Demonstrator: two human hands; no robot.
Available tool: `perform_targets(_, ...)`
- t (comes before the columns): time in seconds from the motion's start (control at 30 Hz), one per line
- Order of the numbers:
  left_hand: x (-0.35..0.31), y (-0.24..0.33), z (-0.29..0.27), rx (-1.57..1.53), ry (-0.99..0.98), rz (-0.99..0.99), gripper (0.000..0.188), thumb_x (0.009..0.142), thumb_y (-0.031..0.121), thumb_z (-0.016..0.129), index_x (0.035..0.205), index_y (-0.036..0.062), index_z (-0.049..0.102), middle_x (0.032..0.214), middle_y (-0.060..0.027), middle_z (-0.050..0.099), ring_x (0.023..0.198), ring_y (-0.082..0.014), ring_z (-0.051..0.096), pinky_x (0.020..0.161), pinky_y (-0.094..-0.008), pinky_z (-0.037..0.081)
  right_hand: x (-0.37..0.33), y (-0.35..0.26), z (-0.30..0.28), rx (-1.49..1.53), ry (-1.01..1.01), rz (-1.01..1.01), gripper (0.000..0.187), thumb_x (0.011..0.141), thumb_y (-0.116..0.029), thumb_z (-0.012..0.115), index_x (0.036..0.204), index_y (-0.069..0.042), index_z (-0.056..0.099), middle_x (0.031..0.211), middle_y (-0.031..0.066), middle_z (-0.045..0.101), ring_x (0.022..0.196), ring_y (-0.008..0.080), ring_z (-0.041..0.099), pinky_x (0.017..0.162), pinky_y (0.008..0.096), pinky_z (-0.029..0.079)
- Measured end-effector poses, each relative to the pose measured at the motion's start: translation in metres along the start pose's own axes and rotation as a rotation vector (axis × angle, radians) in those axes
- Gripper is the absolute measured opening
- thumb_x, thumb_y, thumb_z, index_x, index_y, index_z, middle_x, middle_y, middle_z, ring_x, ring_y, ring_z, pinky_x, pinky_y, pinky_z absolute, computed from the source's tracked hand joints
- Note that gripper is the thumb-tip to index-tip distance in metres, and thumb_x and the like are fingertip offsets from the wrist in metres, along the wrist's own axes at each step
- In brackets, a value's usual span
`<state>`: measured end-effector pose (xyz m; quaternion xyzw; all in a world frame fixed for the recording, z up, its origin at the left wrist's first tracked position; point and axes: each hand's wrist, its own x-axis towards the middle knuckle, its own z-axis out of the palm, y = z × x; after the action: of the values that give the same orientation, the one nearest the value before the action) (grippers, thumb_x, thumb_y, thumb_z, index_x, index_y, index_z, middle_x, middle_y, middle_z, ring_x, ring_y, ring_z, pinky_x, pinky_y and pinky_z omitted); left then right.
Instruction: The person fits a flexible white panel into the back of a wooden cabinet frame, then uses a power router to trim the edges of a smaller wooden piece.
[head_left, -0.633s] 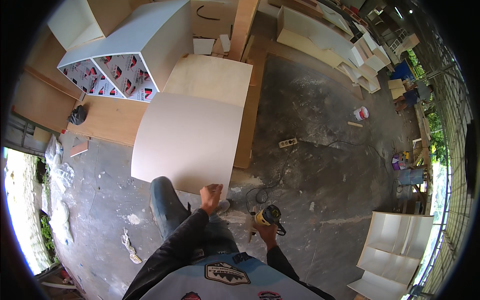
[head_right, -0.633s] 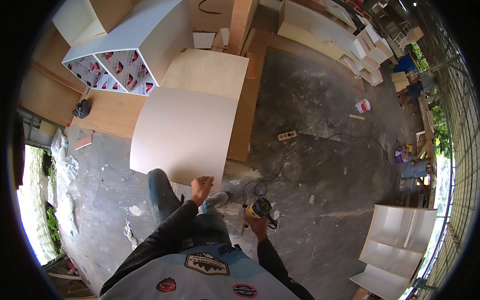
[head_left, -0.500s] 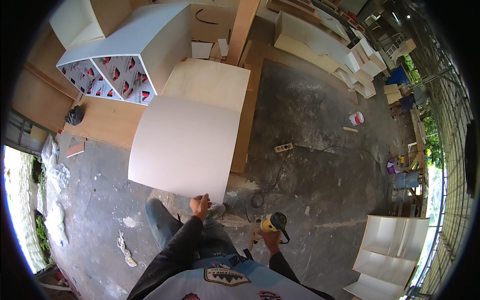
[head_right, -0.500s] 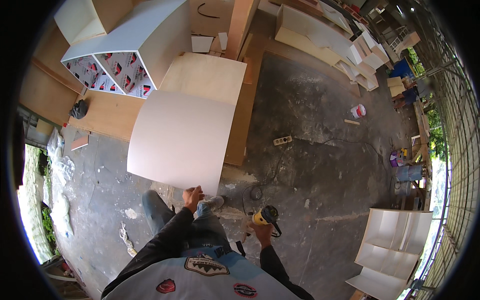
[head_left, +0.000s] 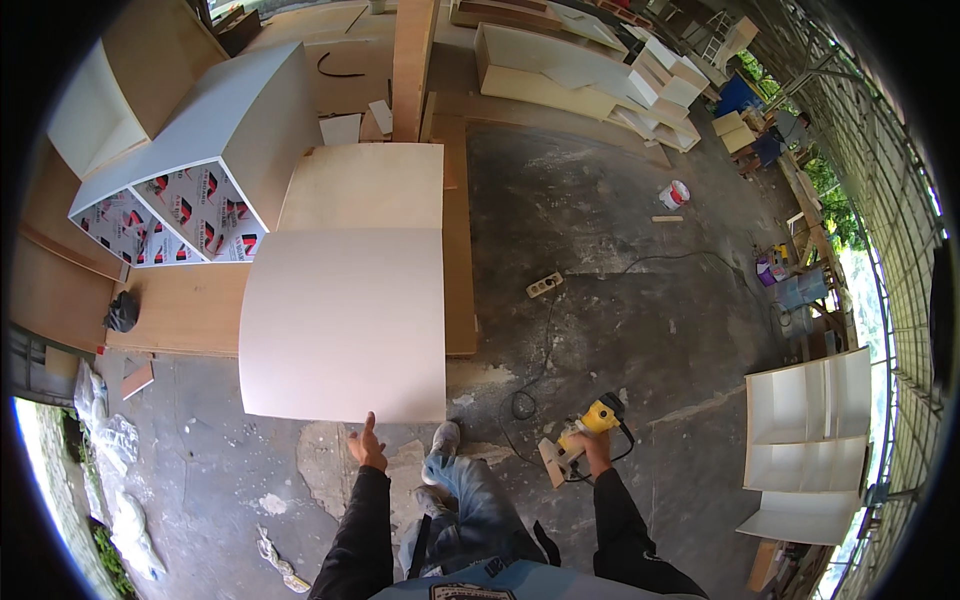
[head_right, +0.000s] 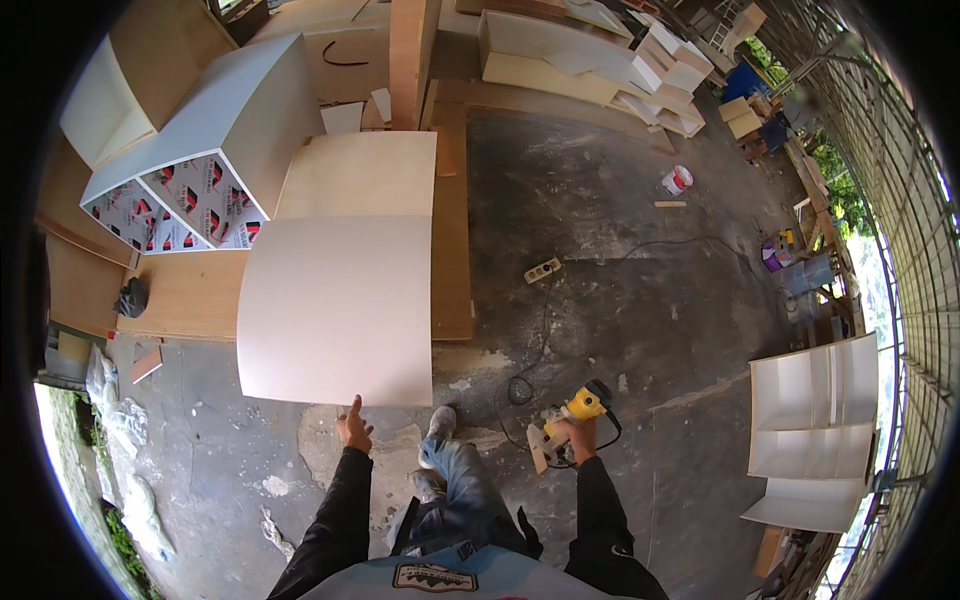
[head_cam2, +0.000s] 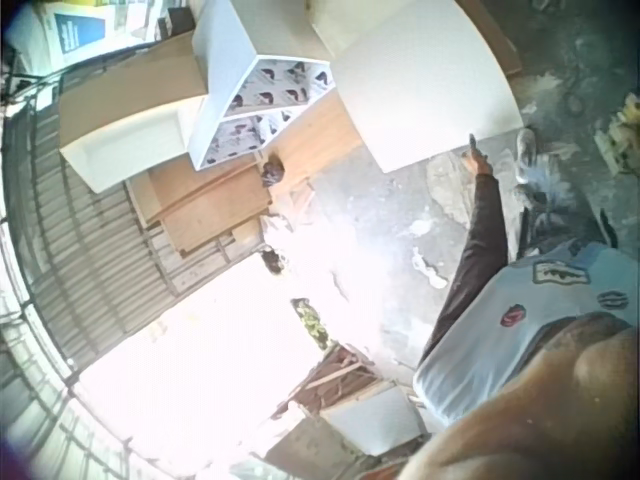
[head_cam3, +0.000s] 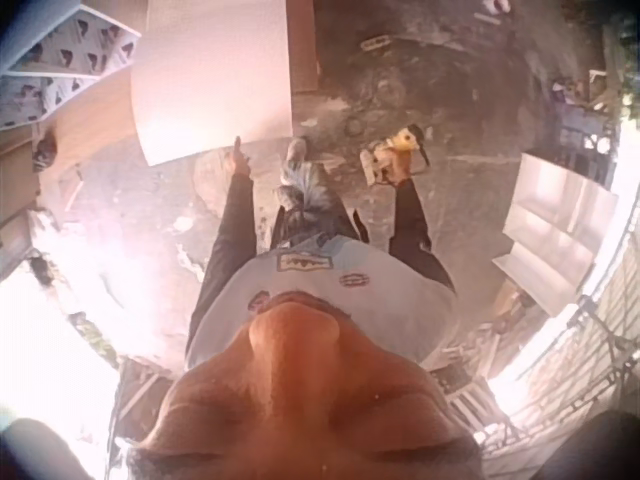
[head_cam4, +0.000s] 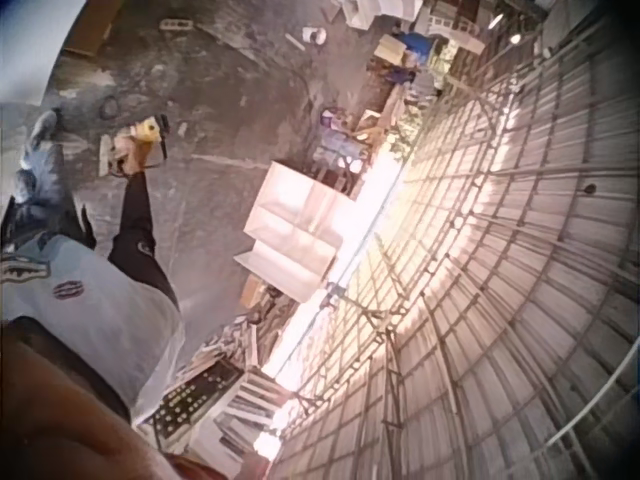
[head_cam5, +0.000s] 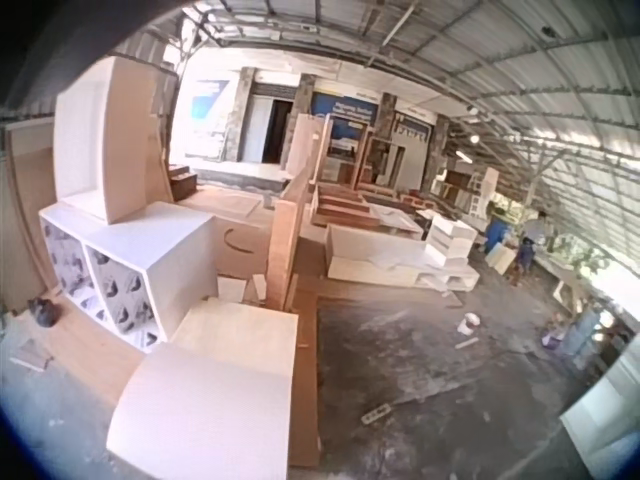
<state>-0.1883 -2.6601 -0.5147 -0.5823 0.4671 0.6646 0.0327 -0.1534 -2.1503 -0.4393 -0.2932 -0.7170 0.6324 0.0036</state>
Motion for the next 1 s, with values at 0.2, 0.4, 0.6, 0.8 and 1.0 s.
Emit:
perform_targets(0.2, -0.018, 0.003, 0.027, 0.055, -0.046, 0.022, 0.125, 0.071, 0.050, 0.090, 0.156, -0.0001, 0.013, 0.158, -0.0231, 0.026, 0.139, -0.0428, 0.036, 0.103, -0.0659, 0.038, 0.063, 0.023, 0.014, 0.144, 0.040, 0.262, 0.070, 0.071, -0.003, 0.081, 0.133, -0.006, 0.047, 0.119, 0.0066, 0.063, 0.107, 0.0224, 0.065, 0.088, 0.0361, 0.052)
perform_targets(0.4, 0.018, -0.034, 0.048, -0.239, 0.075, 0.506, 0.083, 0.083, 0.021, 0.086, 0.144, -0.0015, 0.035, 0.131, -0.0169, 0.058, 0.118, -0.0288, 0.059, 0.096, -0.0487, 0.052, 0.167, 0.074, 0.070, 0.194, 0.036, 0.403, 0.058, 0.082, -0.026, 0.077, 0.131, -0.014, 0.049, 0.124, 0.0068, 0.061, 0.117, 0.0263, 0.060, 0.099, 0.0535, 0.042)
perform_targets(0.6, -0.005, -0.028, 0.080, -0.256, 0.305, 0.516, 0.040, 0.092, 0.016, 0.078, 0.116, 0.0007, 0.050, 0.112, -0.0165, 0.067, 0.094, -0.0267, 0.068, 0.077, -0.0432, 0.062, 0.302, 0.170, 0.114, 0.354, 0.145, 0.577, 0.053, 0.084, -0.027, 0.077, 0.129, -0.016, 0.054, 0.130, 0.0088, 0.058, 0.122, 0.0330, 0.056, 0.105, 0.0529, 0.036)
perform_targets(0.8, 0.004, -0.031, 0.072, -0.164, 0.421, 0.453, 0.045, 0.093, 0.028, 0.077, 0.118, 0.0023, 0.051, 0.138, -0.0182, 0.060, 0.118, -0.0297, 0.061, 0.095, -0.0536, 0.054, 0.426, 0.291, 0.117, 0.571, 0.128, 0.585, 0.045, 0.086, -0.025, 0.077, 0.126, -0.015, 0.058, 0.116, 0.0049, 0.065, 0.105, 0.0233, 0.064, 0.084, 0.0396, 0.048)
perform_targets(1.0, 0.029, -0.042, -0.054, 0.073, 0.327, 0.540, 0.046, 0.110, 0.023, 0.039, 0.154, 0.0109, 0.045, 0.163, 0.0006, 0.036, 0.144, -0.0138, 0.036, 0.119, -0.0394, 0.031, 0.469, 0.338, 0.164, 0.738, 0.024, 0.531, 0.026, 0.090, -0.027, 0.074, 0.110, -0.015, 0.062, 0.093, -0.0028, 0.064, 0.073, 0.0110, 0.056, 0.060, 0.0298, 0.041)
